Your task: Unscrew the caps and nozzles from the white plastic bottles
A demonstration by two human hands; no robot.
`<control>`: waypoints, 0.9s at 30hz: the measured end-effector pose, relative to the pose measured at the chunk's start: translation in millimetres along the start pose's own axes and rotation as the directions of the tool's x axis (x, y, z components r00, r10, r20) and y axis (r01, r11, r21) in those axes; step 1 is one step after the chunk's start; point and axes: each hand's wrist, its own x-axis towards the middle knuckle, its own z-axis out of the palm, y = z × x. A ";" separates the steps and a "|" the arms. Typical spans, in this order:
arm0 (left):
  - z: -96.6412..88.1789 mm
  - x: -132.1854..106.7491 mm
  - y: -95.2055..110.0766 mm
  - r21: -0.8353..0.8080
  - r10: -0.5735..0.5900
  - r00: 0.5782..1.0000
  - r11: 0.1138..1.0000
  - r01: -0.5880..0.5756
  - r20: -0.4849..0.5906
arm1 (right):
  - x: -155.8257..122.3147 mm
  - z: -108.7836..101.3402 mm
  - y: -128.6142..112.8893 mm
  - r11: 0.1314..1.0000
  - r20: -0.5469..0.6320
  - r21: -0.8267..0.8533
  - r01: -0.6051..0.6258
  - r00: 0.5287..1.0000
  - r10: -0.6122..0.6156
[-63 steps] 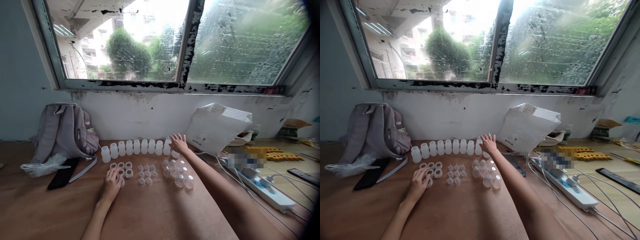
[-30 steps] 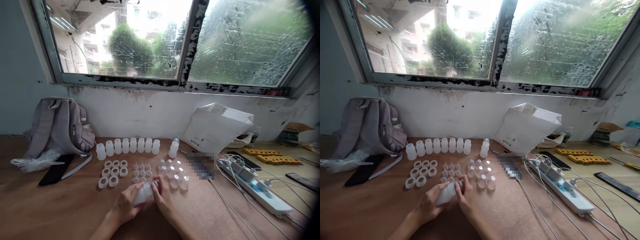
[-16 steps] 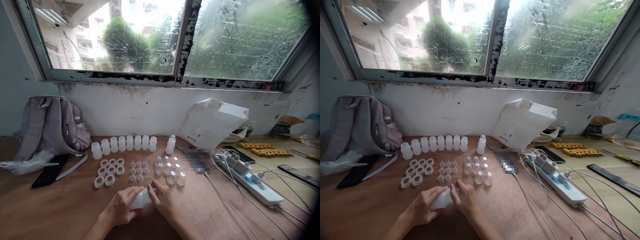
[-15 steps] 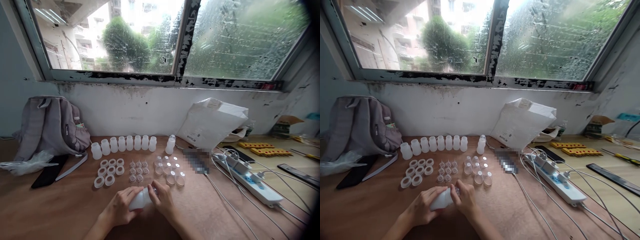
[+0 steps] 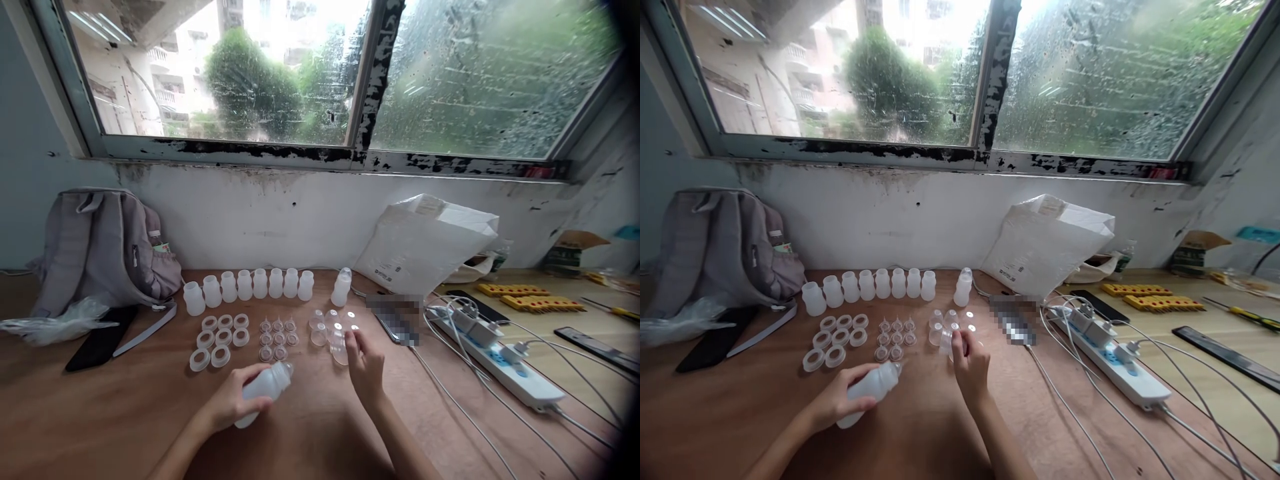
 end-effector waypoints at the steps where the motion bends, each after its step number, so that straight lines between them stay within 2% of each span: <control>1: -1.4 1.8 -4.8 -0.026 0.002 0.999 1.000 -0.003 -0.052 | 5.1 -1.9 5.0 0.999 -0.029 -0.040 -0.006 1.000 0.005; 5: -1.5 7.2 -9.6 -0.135 0.000 0.987 0.991 -0.022 -0.158 | 12.7 2.2 16.9 0.985 -0.031 -0.118 0.125 0.991 -0.130; 9: 2.5 7.5 -5.9 -0.167 -0.002 0.983 0.985 -0.029 -0.182 | 5.7 12.9 17.0 0.943 0.116 -0.204 0.264 0.963 -0.244; 13: 7.3 8.4 -12.9 -0.148 0.001 0.977 0.988 -0.034 -0.213 | -1.6 17.3 14.1 0.892 0.267 -0.300 0.337 0.928 -0.261; 18: 9.7 9.6 -20.9 -0.152 -0.013 0.974 0.988 -0.022 -0.226 | -4.7 18.2 12.7 0.857 0.337 -0.370 0.358 0.912 -0.235; 27: 9.1 8.6 -17.1 -0.171 -0.003 0.975 0.985 -0.036 -0.221 | -7.2 18.8 14.3 0.835 0.307 -0.441 0.330 0.929 -0.206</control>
